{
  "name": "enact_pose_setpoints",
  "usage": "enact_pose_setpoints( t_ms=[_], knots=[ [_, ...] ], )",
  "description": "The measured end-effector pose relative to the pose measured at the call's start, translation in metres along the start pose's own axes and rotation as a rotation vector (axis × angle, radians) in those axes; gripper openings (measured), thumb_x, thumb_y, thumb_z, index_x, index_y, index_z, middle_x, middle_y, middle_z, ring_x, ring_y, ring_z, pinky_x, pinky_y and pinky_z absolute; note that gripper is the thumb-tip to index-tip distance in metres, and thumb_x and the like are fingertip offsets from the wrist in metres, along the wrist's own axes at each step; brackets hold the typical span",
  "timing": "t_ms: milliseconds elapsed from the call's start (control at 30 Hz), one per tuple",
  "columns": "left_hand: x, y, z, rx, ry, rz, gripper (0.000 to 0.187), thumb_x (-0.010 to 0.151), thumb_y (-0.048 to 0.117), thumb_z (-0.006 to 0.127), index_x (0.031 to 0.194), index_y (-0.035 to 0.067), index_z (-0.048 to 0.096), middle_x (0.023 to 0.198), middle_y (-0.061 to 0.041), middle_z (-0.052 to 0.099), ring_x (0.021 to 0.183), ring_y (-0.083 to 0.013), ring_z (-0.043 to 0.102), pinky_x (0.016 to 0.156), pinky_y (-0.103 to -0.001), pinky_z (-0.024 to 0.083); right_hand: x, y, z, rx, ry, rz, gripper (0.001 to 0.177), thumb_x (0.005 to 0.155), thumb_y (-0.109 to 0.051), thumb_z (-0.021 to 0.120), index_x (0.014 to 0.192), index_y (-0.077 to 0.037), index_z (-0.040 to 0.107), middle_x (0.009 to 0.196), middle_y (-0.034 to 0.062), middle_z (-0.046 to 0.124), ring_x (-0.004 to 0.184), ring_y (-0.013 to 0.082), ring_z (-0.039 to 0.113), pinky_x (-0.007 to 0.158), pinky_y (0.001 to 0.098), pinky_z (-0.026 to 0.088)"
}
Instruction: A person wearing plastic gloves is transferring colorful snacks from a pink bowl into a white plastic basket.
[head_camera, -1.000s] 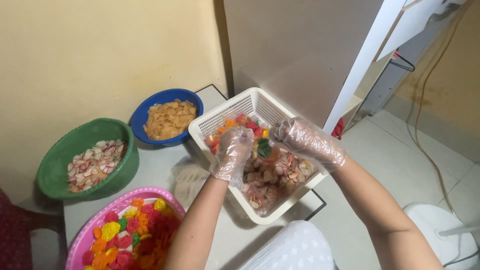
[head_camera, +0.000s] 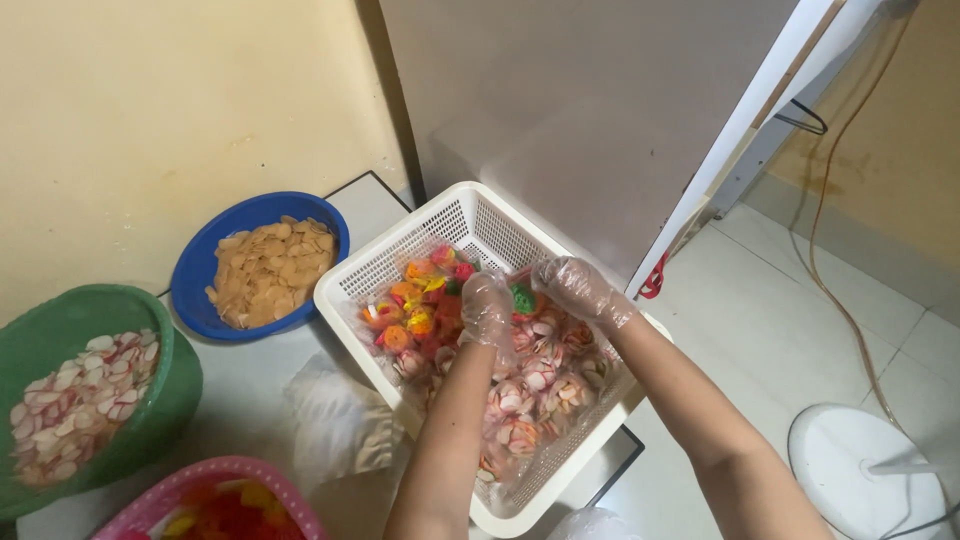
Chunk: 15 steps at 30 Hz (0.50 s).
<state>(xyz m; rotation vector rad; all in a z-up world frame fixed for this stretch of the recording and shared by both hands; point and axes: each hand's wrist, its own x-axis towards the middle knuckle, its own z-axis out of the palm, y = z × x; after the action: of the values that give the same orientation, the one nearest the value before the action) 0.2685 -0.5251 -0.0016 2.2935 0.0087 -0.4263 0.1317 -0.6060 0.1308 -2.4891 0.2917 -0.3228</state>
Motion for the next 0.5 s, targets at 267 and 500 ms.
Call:
enact_pose_setpoints(
  t_ms=[267, 500],
  knots=[
    [-0.034, 0.003, -0.028, 0.029, -0.105, 0.1, 0.031, 0.1, 0.032, 0.054, 0.123, 0.024, 0.073, 0.123, -0.007, 0.072, 0.124, -0.0285, 0.065, 0.099, -0.046, 0.057, -0.014, -0.031, -0.025, 0.327, -0.265, 0.363, 0.026, 0.09, -0.016, 0.053, 0.102, -0.01, 0.076, 0.107, 0.0092, 0.077, 0.096, 0.0205, 0.074, 0.083, 0.0342, 0.06],
    [0.01, -0.041, 0.023, 0.201, -0.187, 0.042, 0.027, 0.095, 0.037, 0.061, 0.119, 0.031, 0.073, 0.128, 0.002, 0.07, 0.125, -0.025, 0.065, 0.1, -0.05, 0.056, -0.007, 0.064, 0.037, -1.353, 0.435, -1.05, 0.02, 0.079, 0.014, 0.048, 0.089, -0.003, 0.053, 0.061, 0.0146, 0.049, 0.043, 0.0289, 0.043, 0.038, 0.0367, 0.034]
  ],
)
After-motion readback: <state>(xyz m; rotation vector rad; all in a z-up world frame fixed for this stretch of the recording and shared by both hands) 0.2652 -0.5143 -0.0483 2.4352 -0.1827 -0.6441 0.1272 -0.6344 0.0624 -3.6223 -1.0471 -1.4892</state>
